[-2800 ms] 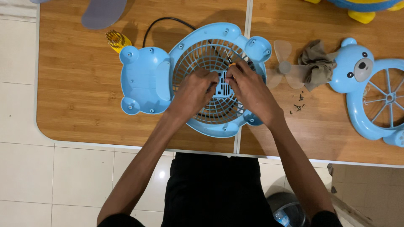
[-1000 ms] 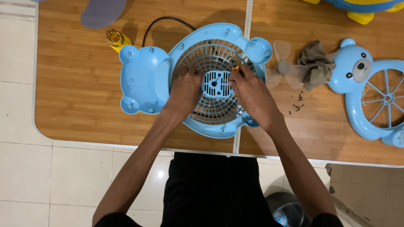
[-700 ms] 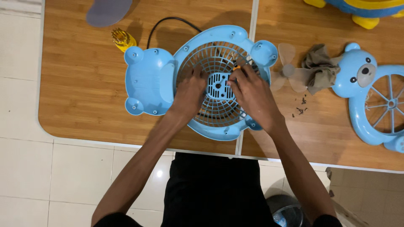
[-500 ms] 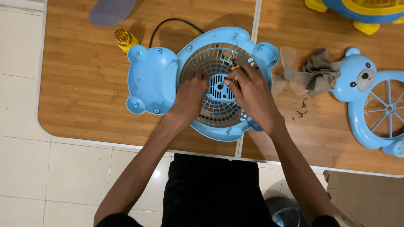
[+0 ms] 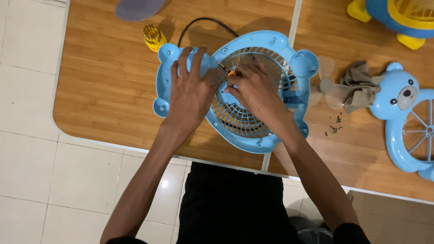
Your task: The person uses a screwdriver to fasten screws into the central hub of a blue bear-shaped fan grille on a wooden table. After securing the hub, they place a fan blade into the grille and wipe it with a cloth.
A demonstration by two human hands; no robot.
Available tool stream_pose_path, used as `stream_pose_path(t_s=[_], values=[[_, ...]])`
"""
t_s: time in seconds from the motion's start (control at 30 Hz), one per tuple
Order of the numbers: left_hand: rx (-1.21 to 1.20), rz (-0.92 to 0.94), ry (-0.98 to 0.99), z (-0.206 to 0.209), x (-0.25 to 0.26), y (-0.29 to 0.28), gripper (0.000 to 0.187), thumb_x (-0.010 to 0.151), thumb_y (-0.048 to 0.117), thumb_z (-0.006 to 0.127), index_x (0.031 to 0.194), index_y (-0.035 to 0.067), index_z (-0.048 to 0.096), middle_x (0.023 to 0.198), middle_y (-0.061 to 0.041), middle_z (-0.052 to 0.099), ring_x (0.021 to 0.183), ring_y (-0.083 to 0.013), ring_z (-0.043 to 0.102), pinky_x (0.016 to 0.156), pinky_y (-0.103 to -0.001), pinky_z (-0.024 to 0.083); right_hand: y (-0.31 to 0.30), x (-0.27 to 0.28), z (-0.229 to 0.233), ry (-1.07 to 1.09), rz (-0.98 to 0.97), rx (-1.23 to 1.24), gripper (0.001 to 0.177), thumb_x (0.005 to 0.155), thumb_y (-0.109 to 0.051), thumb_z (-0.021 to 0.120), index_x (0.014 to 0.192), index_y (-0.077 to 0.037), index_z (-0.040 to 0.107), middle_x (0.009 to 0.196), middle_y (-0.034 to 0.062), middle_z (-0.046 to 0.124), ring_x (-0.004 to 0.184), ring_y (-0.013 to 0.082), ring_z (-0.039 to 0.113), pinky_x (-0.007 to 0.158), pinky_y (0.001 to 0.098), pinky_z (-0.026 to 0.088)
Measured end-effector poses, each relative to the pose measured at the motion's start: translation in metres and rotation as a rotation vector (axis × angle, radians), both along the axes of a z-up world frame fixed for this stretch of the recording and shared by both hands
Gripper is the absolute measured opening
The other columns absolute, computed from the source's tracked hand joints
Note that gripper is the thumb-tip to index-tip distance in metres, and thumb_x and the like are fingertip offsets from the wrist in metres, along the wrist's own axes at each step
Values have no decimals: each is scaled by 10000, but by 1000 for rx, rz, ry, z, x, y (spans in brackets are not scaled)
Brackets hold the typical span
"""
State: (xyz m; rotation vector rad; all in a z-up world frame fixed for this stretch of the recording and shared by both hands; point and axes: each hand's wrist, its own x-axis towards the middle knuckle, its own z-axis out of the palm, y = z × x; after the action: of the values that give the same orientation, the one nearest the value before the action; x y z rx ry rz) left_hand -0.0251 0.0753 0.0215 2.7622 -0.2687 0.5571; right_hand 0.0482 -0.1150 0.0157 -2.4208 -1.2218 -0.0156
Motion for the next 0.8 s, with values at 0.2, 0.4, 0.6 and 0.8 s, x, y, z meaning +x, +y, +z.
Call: stream_pose_path(t_s=[0.2,0.4,0.6,0.8], values=[[-112,1,13,-12,2,-3,433,838,72,801,1265,114,743,1505,-157,452,1423,-422,380,1080,-555,410,8,9,0,82,-6,82,193,887,-221,800,919,-41,740,892,126,676,903,336,652,926,497,476],[-234,8,-9,-19,4,-11,262,769,158,864,1017,112,795,1399,-90,535,1355,-365,428,1098,-555,390,11,12,7,407,-102,129,209,906,-197,788,934,-4,715,850,137,663,747,290,656,701,421,495],[-353,62,3,-23,7,-13,174,793,256,881,837,112,793,1247,-61,563,1280,-332,454,1042,-534,380,4,12,5,440,-60,201,167,952,-164,776,965,-6,724,882,133,684,796,269,657,726,406,482],[-389,26,-2,-21,8,-10,182,791,269,887,819,117,791,1252,-55,568,1275,-329,447,989,-524,383,1,25,-3,577,0,235,164,925,-185,766,981,-35,733,906,91,725,846,203,677,752,369,508]])
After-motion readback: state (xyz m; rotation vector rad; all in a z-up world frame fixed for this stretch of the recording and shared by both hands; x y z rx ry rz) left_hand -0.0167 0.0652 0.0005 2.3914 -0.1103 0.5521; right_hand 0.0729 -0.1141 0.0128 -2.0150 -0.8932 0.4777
